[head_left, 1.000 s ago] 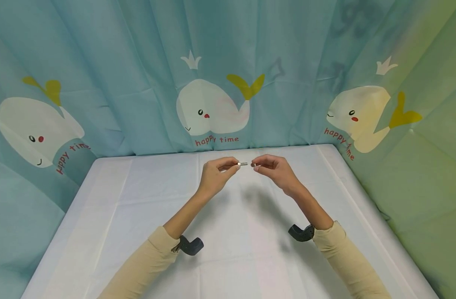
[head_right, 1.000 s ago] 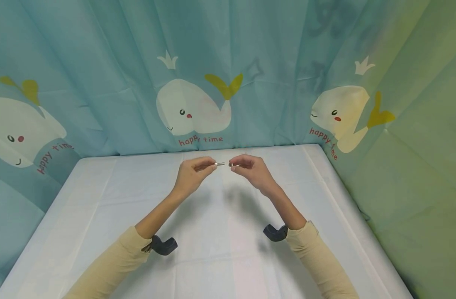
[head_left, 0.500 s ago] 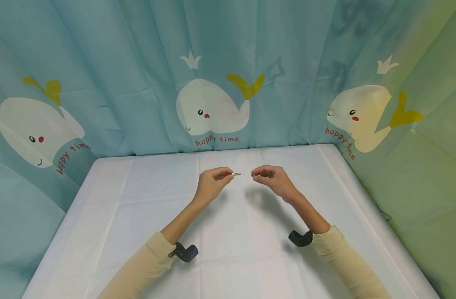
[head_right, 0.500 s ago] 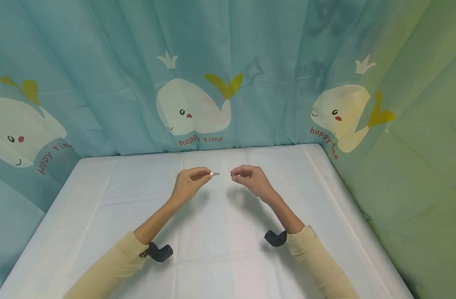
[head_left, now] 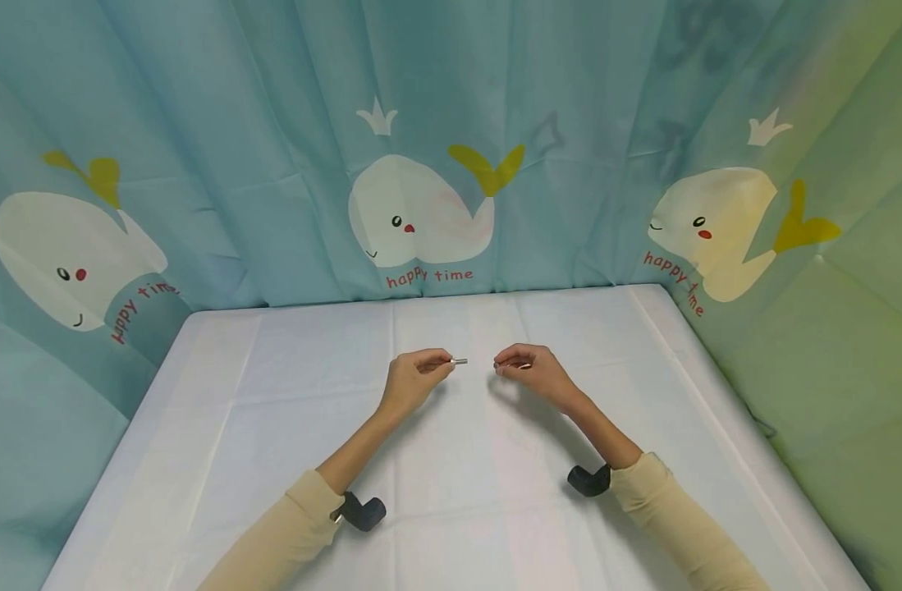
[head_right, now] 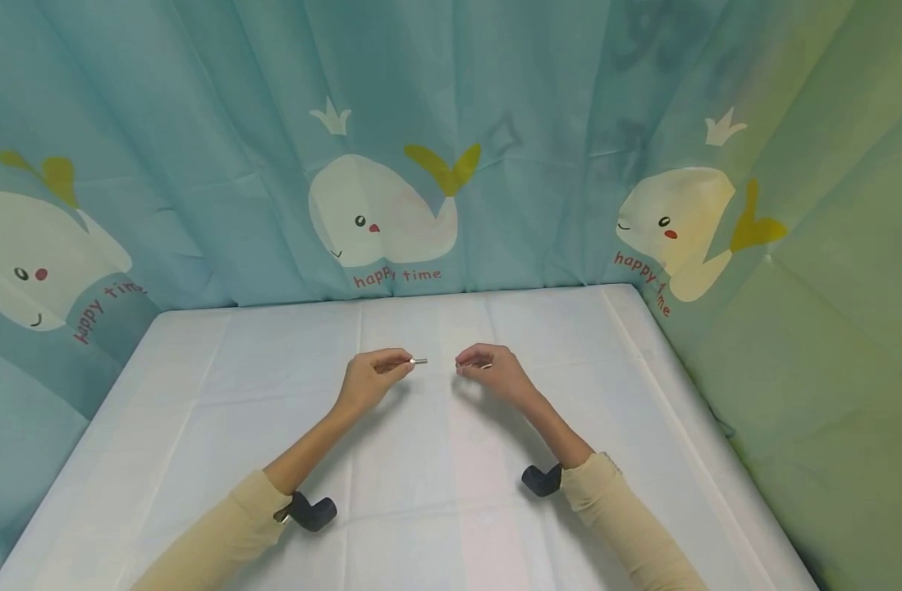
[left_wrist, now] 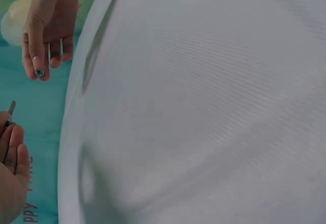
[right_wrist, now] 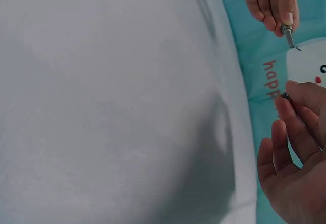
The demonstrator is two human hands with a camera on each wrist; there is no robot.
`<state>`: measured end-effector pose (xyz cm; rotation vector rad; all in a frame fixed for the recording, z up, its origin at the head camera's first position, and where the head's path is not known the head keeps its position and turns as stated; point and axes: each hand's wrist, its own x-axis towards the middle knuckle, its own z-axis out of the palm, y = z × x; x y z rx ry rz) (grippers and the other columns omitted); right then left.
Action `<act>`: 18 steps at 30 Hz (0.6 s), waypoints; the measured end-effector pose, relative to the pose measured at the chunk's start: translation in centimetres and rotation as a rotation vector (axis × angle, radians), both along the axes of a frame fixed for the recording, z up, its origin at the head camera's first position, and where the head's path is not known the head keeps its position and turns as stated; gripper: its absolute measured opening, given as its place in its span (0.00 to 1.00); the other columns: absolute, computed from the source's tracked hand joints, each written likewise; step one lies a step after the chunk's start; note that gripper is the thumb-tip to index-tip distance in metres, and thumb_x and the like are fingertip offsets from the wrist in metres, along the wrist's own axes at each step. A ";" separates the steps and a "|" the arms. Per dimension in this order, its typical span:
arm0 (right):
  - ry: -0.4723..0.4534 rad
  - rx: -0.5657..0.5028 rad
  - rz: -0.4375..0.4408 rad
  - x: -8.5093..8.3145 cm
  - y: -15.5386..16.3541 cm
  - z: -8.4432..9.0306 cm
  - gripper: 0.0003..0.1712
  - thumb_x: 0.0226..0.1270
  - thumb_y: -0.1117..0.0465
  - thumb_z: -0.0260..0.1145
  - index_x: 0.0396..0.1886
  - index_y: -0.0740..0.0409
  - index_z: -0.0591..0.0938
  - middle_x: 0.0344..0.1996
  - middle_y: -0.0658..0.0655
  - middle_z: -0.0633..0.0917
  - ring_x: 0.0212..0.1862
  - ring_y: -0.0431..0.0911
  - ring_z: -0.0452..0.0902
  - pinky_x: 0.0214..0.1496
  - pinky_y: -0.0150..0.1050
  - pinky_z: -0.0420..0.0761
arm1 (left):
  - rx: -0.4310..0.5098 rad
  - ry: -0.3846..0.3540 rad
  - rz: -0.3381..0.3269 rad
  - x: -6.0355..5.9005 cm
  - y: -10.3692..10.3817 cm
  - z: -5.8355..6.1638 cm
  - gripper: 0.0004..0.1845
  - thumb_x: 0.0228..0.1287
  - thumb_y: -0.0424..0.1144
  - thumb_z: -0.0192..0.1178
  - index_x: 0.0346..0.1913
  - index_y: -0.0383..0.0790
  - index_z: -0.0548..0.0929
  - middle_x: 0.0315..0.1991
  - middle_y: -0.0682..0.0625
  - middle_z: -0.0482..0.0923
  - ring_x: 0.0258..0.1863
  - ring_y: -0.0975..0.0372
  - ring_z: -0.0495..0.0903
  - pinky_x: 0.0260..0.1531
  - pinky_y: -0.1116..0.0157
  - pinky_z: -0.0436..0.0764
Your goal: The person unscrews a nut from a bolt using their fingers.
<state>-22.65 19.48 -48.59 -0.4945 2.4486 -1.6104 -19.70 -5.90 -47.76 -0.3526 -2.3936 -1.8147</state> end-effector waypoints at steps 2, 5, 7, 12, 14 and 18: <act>0.006 0.018 0.004 0.0 0.0 -0.3 0.12 0.68 0.64 0.69 0.47 0.66 0.86 0.40 0.54 0.88 0.43 0.46 0.82 0.50 0.43 0.79 | -0.011 -0.010 0.001 0.1 -0.1 -0.4 0.04 0.62 0.31 0.69 0.38 0.36 0.89 0.35 0.48 0.87 0.36 0.58 0.87 0.41 0.64 0.85; 0.009 0.035 0.006 0.0 -0.1 -0.9 0.11 0.68 0.64 0.69 0.46 0.65 0.86 0.40 0.54 0.88 0.43 0.45 0.82 0.51 0.44 0.78 | -0.027 -0.012 -0.002 0.1 -0.2 -1.0 0.03 0.62 0.30 0.69 0.38 0.35 0.89 0.35 0.48 0.88 0.36 0.58 0.87 0.40 0.64 0.85; 0.012 0.042 0.009 0.0 -0.1 -1.2 0.10 0.68 0.65 0.69 0.46 0.65 0.86 0.40 0.57 0.88 0.43 0.47 0.82 0.52 0.47 0.78 | -0.040 -0.009 -0.003 0.1 -0.4 -1.4 0.03 0.62 0.29 0.69 0.38 0.35 0.89 0.35 0.48 0.88 0.36 0.58 0.87 0.40 0.64 0.85; 0.018 0.066 0.009 -0.1 -0.3 -2.0 0.10 0.67 0.64 0.70 0.45 0.65 0.86 0.39 0.58 0.87 0.44 0.50 0.82 0.52 0.51 0.78 | -0.085 0.012 -0.004 0.1 -0.7 -2.4 0.03 0.61 0.29 0.69 0.37 0.36 0.89 0.35 0.48 0.88 0.36 0.58 0.87 0.41 0.64 0.85; 0.026 0.085 0.007 -0.1 -0.4 -2.2 0.09 0.67 0.64 0.70 0.44 0.63 0.86 0.38 0.56 0.87 0.43 0.48 0.82 0.51 0.49 0.80 | -0.101 0.019 -0.005 0.1 -0.8 -2.8 0.03 0.61 0.29 0.69 0.37 0.36 0.89 0.35 0.48 0.88 0.36 0.58 0.87 0.41 0.62 0.85; 0.033 0.122 0.004 -0.2 -0.5 -2.4 0.06 0.66 0.65 0.70 0.42 0.60 0.87 0.35 0.52 0.87 0.40 0.45 0.82 0.47 0.43 0.81 | -0.135 0.028 -0.008 0.0 -1.1 -3.5 0.03 0.62 0.30 0.69 0.38 0.35 0.89 0.35 0.48 0.88 0.36 0.58 0.87 0.41 0.60 0.85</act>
